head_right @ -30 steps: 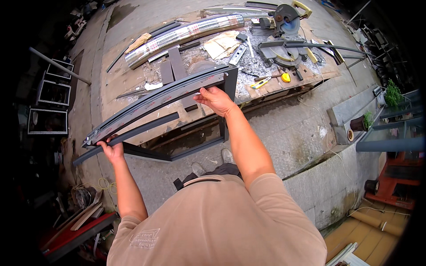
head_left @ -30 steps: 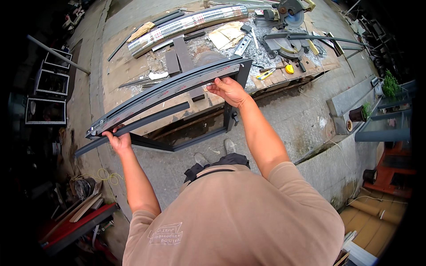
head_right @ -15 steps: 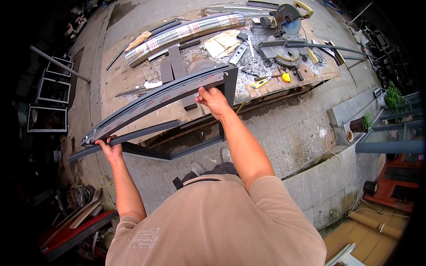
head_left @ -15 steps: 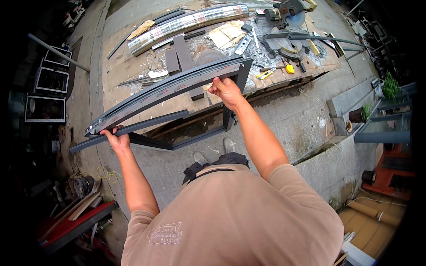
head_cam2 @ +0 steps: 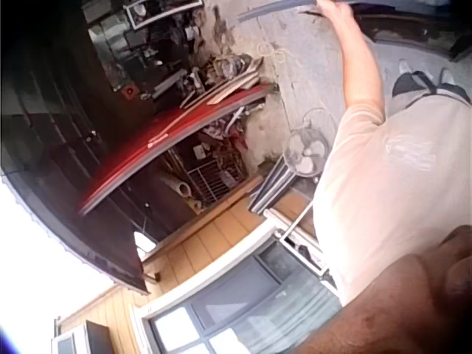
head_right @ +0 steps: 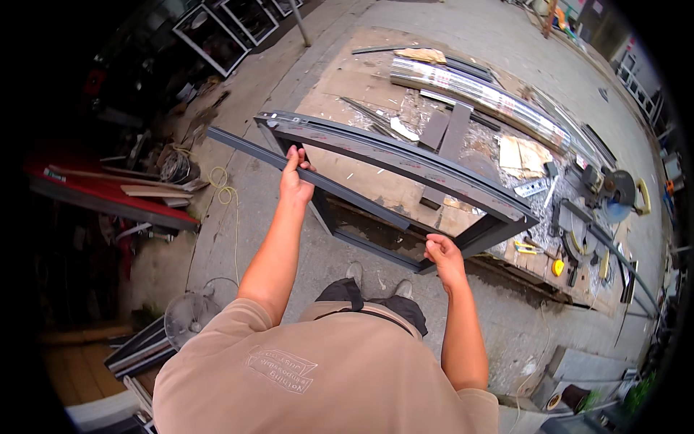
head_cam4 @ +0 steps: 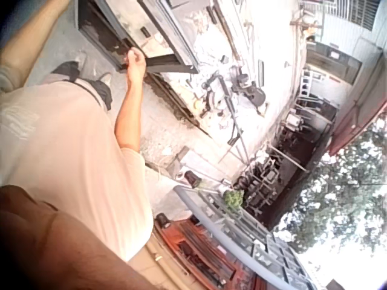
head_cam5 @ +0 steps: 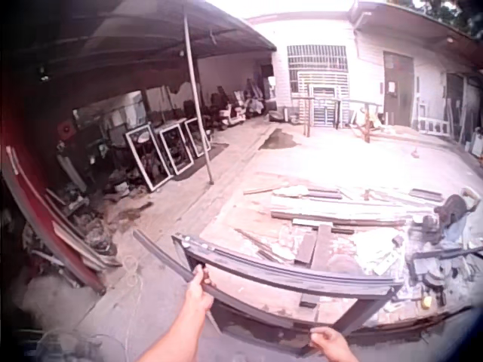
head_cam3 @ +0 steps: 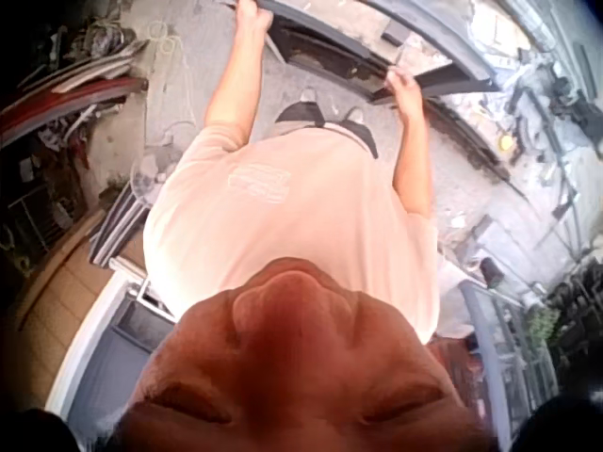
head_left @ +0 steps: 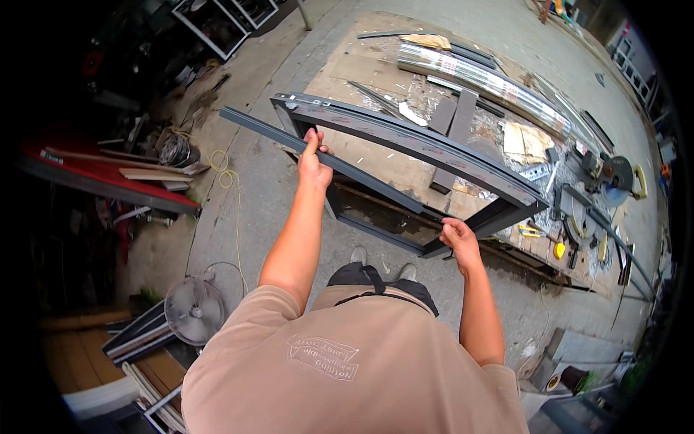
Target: The person measures a metal frame with a tape measure, cuts a piece of metal trim using a power miter saw, and then fits the cut trim onto the frame.
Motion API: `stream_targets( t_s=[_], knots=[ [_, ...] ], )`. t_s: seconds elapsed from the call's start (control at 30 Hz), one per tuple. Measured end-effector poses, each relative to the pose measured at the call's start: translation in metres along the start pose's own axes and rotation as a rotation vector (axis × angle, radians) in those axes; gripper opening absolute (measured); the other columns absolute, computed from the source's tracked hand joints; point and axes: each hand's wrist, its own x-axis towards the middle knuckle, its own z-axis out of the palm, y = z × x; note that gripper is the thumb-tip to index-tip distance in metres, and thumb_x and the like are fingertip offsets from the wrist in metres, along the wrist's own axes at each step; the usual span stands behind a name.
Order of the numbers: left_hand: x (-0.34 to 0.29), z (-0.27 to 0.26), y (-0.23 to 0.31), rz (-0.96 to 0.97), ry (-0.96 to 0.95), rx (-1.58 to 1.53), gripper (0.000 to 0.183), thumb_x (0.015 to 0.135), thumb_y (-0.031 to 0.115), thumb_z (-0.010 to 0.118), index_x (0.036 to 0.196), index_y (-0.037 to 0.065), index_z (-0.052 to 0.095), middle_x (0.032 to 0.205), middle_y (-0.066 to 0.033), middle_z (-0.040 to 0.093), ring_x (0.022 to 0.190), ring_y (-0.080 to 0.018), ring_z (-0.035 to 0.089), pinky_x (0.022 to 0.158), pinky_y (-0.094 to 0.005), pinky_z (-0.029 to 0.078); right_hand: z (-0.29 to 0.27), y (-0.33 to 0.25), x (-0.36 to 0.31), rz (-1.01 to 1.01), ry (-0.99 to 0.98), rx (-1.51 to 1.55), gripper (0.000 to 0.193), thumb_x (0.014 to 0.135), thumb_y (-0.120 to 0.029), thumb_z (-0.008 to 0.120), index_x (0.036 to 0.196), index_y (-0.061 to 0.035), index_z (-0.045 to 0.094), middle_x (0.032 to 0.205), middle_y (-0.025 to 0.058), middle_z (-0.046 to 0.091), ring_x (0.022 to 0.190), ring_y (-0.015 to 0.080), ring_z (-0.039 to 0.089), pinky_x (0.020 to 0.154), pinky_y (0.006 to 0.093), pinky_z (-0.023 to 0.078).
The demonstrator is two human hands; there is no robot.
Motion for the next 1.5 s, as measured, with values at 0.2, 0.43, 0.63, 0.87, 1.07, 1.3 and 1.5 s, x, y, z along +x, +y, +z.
stream_targets(
  t_s=[0.2, 0.43, 0.63, 0.87, 1.07, 1.3, 1.5],
  knots=[
    [-0.055, -0.069, 0.001, 0.247, 0.126, 0.214, 0.024, 0.101, 0.025, 0.078, 0.120, 0.015, 0.066, 0.093, 0.0023, 0.067, 0.072, -0.0096, 0.055, 0.069, -0.0286, 0.047, 0.015, 0.019, 0.004, -0.001, -0.217, -0.204, 0.033, 0.103, -0.020, 0.073, 0.128, 0.0004, 0.067, 0.097, 0.0007, 0.069, 0.088, 0.0111, 0.064, 0.084, 0.0279, 0.052],
    [-0.146, -0.143, 0.013, 0.352, 0.127, 1.339, 0.032, 0.090, 0.028, 0.086, 0.112, 0.007, 0.076, 0.092, -0.0066, 0.078, 0.084, -0.0203, 0.073, 0.079, -0.0360, 0.057, 0.067, 0.017, -0.021, -0.102, -0.440, -0.442, 0.031, 0.098, -0.016, 0.078, 0.124, -0.0004, 0.069, 0.093, 0.0015, 0.068, 0.085, 0.0109, 0.062, 0.081, 0.0275, 0.053],
    [-0.205, -0.213, 0.000, -0.135, -0.414, 2.018, 0.037, 0.086, 0.027, 0.084, 0.120, 0.015, 0.076, 0.106, -0.0167, 0.078, 0.105, -0.0379, 0.074, 0.089, -0.0505, 0.056, 0.138, -0.026, -0.077, -0.620, -0.503, -0.931, 0.045, 0.084, -0.017, 0.087, 0.125, -0.0056, 0.072, 0.116, 0.0122, 0.071, 0.112, 0.0356, 0.064, 0.100, 0.0458, 0.052],
    [-0.233, -0.261, -0.033, -0.286, -0.829, 1.971, 0.044, 0.086, 0.027, 0.085, 0.127, 0.017, 0.072, 0.115, -0.0112, 0.078, 0.112, -0.0350, 0.072, 0.095, -0.0485, 0.056, 0.170, 0.075, -0.080, -0.493, -0.547, -1.417, 0.059, 0.081, -0.031, 0.088, 0.132, -0.0086, 0.069, 0.125, 0.0131, 0.070, 0.117, 0.0385, 0.065, 0.102, 0.0475, 0.053],
    [-0.265, -0.310, 0.001, 0.284, -0.673, 1.833, 0.053, 0.080, 0.016, 0.085, 0.131, 0.016, 0.070, 0.124, -0.0120, 0.071, 0.122, -0.0359, 0.064, 0.102, -0.0479, 0.052, 0.215, 0.146, -0.106, -0.164, -0.515, -1.459, 0.045, 0.091, -0.035, 0.079, 0.128, -0.0114, 0.069, 0.113, 0.0154, 0.076, 0.101, 0.0379, 0.075, 0.088, 0.0477, 0.059],
    [-0.312, -0.398, 0.037, -0.128, -0.476, 1.827, 0.047, 0.083, 0.016, 0.081, 0.129, 0.015, 0.072, 0.123, -0.0150, 0.069, 0.125, -0.0377, 0.062, 0.107, -0.0477, 0.050, 0.192, 0.183, -0.113, 0.165, -0.305, -1.455, 0.048, 0.092, -0.040, 0.078, 0.129, -0.0095, 0.072, 0.111, 0.0184, 0.078, 0.105, 0.0395, 0.074, 0.092, 0.0474, 0.058],
    [-0.355, -0.487, 0.009, -0.737, -0.610, 1.931, 0.035, 0.088, 0.032, 0.083, 0.121, 0.021, 0.077, 0.124, -0.0146, 0.072, 0.117, -0.0361, 0.068, 0.100, -0.0480, 0.054, 0.122, 0.202, -0.101, 0.382, -0.229, -1.471, 0.053, 0.092, -0.047, 0.077, 0.131, -0.0111, 0.073, 0.116, 0.0189, 0.078, 0.111, 0.0376, 0.074, 0.096, 0.0480, 0.058]
  ],
)
